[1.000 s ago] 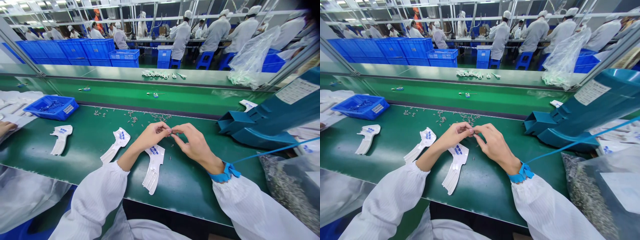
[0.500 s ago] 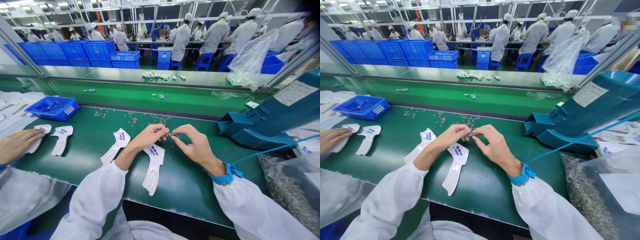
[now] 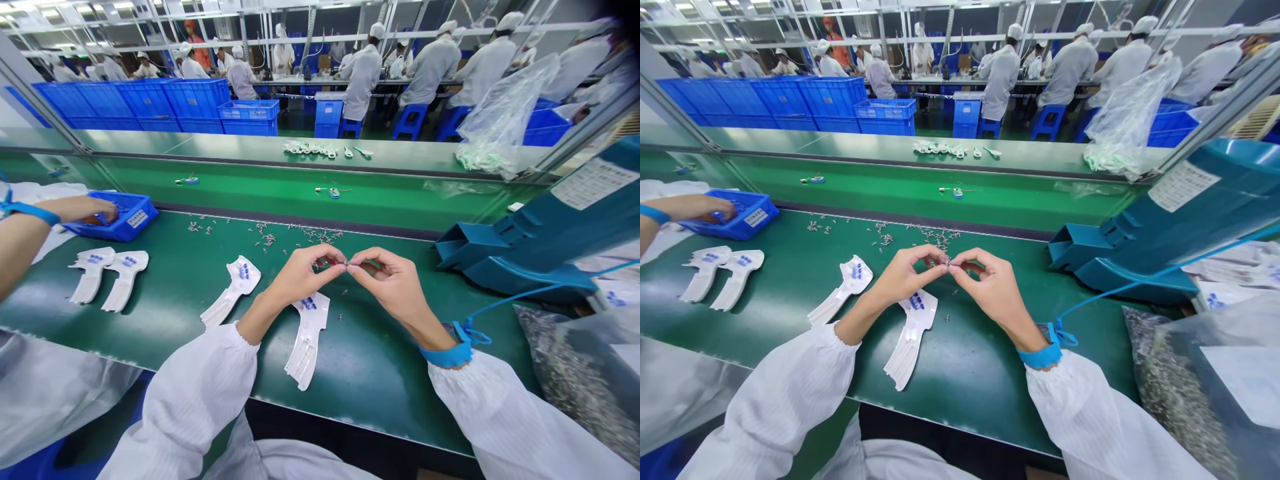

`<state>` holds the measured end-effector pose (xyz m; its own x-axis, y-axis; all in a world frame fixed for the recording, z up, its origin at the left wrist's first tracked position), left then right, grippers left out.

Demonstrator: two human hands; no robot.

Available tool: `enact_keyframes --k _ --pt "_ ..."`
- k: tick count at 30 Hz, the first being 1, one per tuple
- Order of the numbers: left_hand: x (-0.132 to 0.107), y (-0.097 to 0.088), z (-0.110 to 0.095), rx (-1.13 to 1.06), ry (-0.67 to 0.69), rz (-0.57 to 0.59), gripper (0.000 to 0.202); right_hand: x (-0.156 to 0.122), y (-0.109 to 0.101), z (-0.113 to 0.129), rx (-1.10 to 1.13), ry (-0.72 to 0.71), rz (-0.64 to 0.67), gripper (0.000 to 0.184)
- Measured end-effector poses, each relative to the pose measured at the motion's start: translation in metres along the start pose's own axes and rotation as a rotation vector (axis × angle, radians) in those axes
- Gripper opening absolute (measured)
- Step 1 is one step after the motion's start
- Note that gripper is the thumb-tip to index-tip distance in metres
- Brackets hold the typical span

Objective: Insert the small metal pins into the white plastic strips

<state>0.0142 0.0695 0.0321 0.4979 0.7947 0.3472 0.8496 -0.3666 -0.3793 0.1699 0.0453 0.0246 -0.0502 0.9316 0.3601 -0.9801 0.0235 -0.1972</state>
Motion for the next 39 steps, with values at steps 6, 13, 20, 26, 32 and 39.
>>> enact_keyframes --k 6,13,20,26,32,39 --pt "0.000 0.003 -0.001 -0.019 -0.015 0.000 0.019 -0.003 -0.004 0.015 -0.212 -0.178 -0.005 0.003" --pt "0.002 0.011 0.000 0.013 -0.045 0.008 0.025 -0.010 0.002 0.033 -0.647 -0.649 0.006 0.021" --pt "0.000 0.011 -0.001 0.114 -0.040 -0.025 0.015 -0.007 0.000 0.031 -0.631 -0.618 -0.017 0.015" --pt "0.000 0.008 0.001 0.074 -0.056 -0.023 0.020 -0.005 -0.002 0.029 -0.614 -0.543 0.009 0.013" --pt "0.001 0.006 0.003 0.019 -0.115 -0.002 0.026 -0.009 0.003 0.032 -0.701 -0.685 0.059 0.017" --pt "0.004 0.013 0.018 0.000 -0.215 0.074 0.034 -0.009 0.005 0.024 -0.823 -0.752 0.145 0.020"
Point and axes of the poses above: each hand's wrist, its own x-axis towards the middle knuckle, its own y-axis out of the palm, z = x × y, the point moved 6 cm from there along x, towards the middle knuckle, and after that the axes turned 1 degree about -x, right-handed, at the moved point
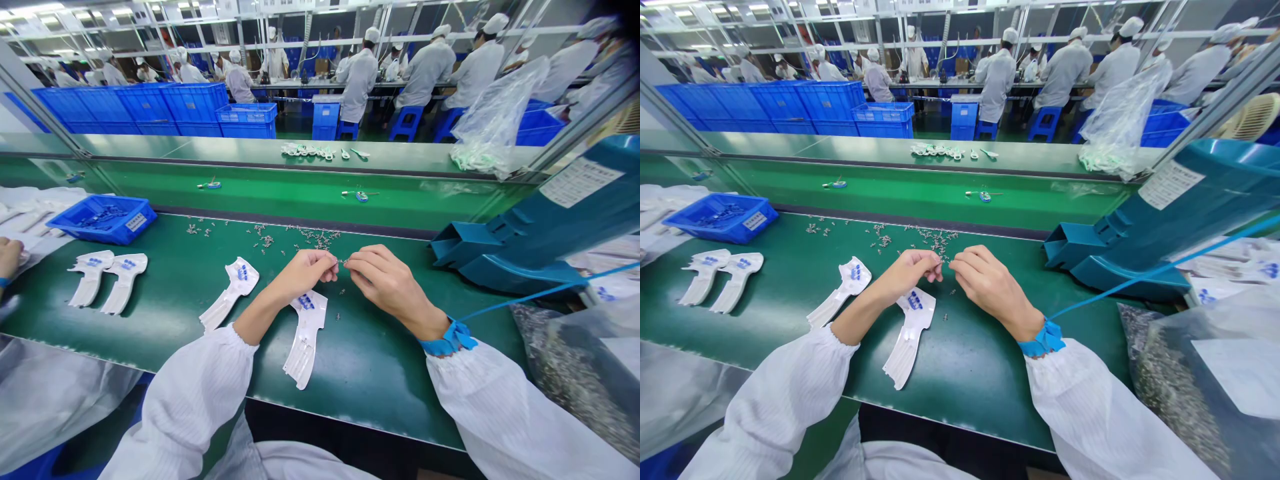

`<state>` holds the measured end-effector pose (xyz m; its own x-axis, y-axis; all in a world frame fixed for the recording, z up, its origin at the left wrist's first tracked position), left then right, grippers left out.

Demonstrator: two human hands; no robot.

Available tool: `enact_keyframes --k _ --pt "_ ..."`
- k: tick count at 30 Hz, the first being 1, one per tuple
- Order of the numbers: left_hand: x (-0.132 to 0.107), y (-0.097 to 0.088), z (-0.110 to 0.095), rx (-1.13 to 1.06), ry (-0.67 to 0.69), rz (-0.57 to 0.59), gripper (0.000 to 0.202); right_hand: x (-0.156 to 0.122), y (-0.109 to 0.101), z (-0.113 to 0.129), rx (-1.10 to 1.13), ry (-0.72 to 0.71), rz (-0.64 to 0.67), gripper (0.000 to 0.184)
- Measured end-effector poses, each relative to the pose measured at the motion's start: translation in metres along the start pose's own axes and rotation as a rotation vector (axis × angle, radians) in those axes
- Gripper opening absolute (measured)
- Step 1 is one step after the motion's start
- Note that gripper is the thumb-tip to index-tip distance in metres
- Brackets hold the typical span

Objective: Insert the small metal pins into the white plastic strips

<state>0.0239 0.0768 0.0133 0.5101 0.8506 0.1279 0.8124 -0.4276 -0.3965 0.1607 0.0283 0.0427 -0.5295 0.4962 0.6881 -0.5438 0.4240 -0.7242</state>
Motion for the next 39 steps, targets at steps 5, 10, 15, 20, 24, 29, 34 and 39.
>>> enact_keyframes --k 5,10,15,20,24,29,34,39 --pt "-0.002 -0.015 0.006 0.170 -0.030 -0.074 0.028 0.000 -0.008 -0.017 0.128 0.290 -0.087 0.016" --pt "-0.006 -0.019 0.009 0.400 -0.019 -0.113 0.018 -0.007 0.003 -0.031 0.255 0.539 0.027 0.020" --pt "-0.010 -0.012 0.002 0.582 0.033 -0.117 0.018 -0.018 0.027 -0.036 0.545 0.710 0.150 0.015" --pt "-0.034 -0.003 -0.025 0.648 0.129 -0.119 0.016 -0.019 0.042 -0.025 0.986 0.869 0.231 0.026" --pt "-0.054 0.000 -0.040 0.679 0.148 -0.201 0.010 -0.013 0.041 -0.012 1.175 0.923 0.247 0.033" --pt "-0.067 -0.002 -0.048 0.713 0.143 -0.281 0.010 -0.010 0.038 0.001 1.300 1.027 0.249 0.036" --pt "-0.082 -0.002 -0.053 0.745 0.144 -0.299 0.012 -0.007 0.031 0.016 1.233 0.977 0.295 0.035" --pt "-0.095 -0.002 -0.050 0.707 0.124 -0.265 0.017 -0.003 0.024 0.032 1.102 0.889 0.399 0.031"
Point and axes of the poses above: each hand's wrist, its own x-axis towards the middle knuckle, its own y-axis out of the palm, z = x × y, the point moved 6 cm from there along x, towards the middle knuckle, and after that the axes turned 1 degree about -x, right-handed, at the moved point
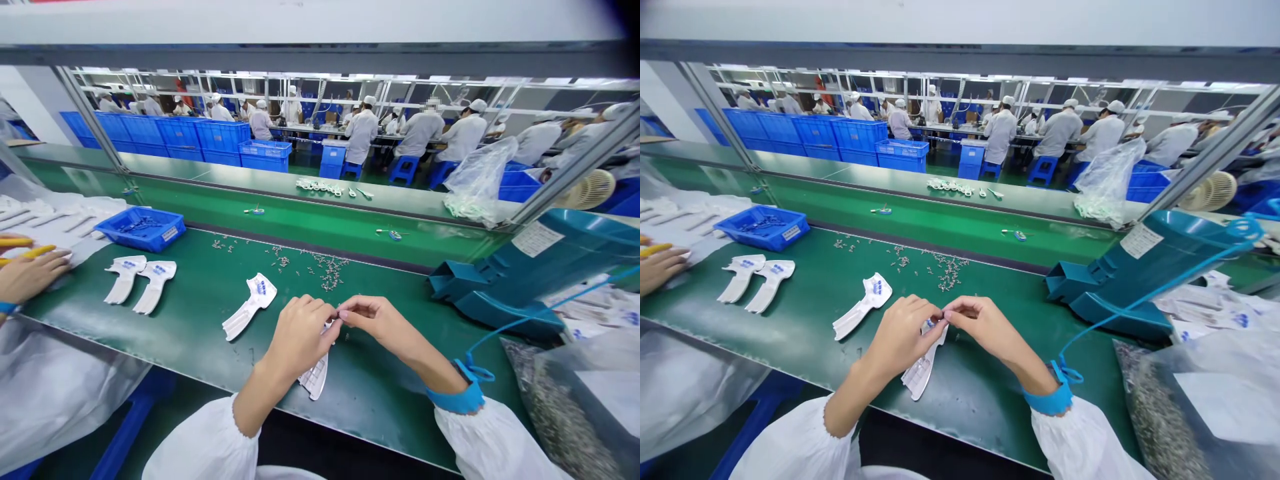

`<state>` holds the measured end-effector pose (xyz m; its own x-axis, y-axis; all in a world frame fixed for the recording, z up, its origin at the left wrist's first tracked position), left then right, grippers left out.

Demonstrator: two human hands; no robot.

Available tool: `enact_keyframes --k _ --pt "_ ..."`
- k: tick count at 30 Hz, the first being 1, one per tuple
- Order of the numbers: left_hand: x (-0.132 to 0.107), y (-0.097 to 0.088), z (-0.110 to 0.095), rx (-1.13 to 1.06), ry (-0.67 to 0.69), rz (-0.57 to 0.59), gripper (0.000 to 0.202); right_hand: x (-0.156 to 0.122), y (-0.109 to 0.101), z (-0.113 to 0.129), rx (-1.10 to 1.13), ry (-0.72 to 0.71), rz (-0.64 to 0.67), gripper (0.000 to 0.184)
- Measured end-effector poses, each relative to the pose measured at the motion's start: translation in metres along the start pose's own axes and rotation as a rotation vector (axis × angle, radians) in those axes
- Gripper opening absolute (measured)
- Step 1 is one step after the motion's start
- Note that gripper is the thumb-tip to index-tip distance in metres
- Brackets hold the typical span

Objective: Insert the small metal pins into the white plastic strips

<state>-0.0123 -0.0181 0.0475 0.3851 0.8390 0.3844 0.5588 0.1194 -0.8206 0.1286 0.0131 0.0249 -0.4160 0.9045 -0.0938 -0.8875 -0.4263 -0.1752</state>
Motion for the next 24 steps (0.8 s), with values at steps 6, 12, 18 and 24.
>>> enact_keyframes --k 6,12,18,24 --pt "-0.018 -0.006 0.009 -0.175 -0.146 -0.070 0.014 -0.006 0.012 0.004 -0.061 -0.007 -0.024 0.035" --pt "-0.041 -0.005 0.008 -0.258 -0.199 -0.119 0.016 -0.011 0.033 0.005 -0.114 -0.017 0.055 0.029" --pt "-0.055 -0.006 0.012 -0.227 -0.141 -0.024 0.010 -0.017 0.042 0.014 -0.387 0.006 0.099 0.022" --pt "-0.065 0.005 0.018 -0.159 -0.011 0.227 0.070 -0.019 0.054 0.005 -0.596 0.104 0.223 0.020"
Point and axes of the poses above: each hand's wrist, its own x-axis towards the middle knuckle, its own y-axis out of the palm, z = x × y, the point moved 6 cm from there along x, towards the middle knuckle, and after that the axes turned 1 degree about -x, right-handed, at the moved point
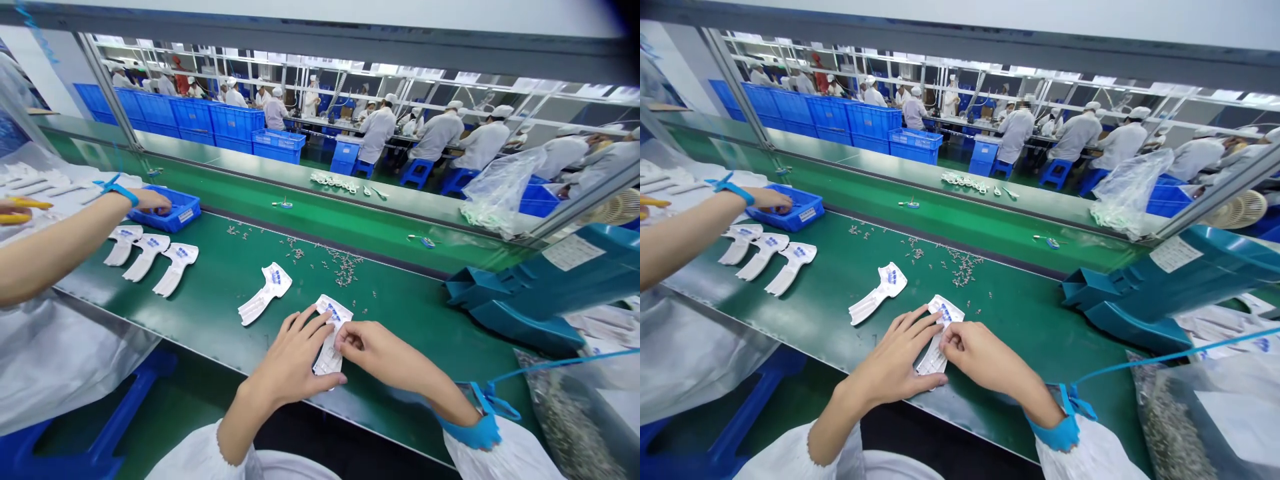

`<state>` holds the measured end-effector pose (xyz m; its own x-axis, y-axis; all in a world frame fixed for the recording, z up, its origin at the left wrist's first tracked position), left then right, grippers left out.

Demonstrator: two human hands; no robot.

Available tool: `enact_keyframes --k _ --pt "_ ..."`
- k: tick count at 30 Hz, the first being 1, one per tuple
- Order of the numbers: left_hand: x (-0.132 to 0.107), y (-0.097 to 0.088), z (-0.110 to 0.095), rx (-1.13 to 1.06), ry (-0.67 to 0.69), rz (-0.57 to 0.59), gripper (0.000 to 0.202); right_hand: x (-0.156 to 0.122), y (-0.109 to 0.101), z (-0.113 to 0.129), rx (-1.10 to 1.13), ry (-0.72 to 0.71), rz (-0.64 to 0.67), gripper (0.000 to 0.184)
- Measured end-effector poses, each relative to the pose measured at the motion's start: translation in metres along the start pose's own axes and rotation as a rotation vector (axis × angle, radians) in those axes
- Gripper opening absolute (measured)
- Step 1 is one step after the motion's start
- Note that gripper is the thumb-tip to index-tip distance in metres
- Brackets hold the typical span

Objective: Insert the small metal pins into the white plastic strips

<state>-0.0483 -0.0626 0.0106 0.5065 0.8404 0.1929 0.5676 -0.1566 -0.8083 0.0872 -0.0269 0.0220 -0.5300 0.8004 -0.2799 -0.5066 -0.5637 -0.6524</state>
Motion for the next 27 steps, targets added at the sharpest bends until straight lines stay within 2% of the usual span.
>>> enact_keyframes --k 6,15,27 --pt "-0.0037 0.0080 0.0049 0.012 -0.024 -0.051 0.066 0.0029 0.0028 0.0026 -0.152 0.024 -0.024 0.019" --pt "-0.0034 0.0062 0.0031 0.018 -0.033 -0.056 0.064 0.0023 0.0071 0.0003 -0.121 0.002 0.024 0.019" --pt "-0.0032 0.0085 0.0043 0.023 -0.037 -0.035 0.066 -0.0005 0.0051 0.0040 -0.268 0.073 -0.030 0.012"
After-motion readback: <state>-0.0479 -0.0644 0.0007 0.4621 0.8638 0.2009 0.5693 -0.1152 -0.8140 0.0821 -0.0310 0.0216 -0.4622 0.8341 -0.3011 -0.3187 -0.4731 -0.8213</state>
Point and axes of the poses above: each hand's wrist, its own x-axis towards the middle knuckle, its own y-axis out of the palm, z = x × y, the point moved 6 cm from there along x, towards the middle knuckle, and after that the axes turned 1 degree about -x, right-handed, at the moved point
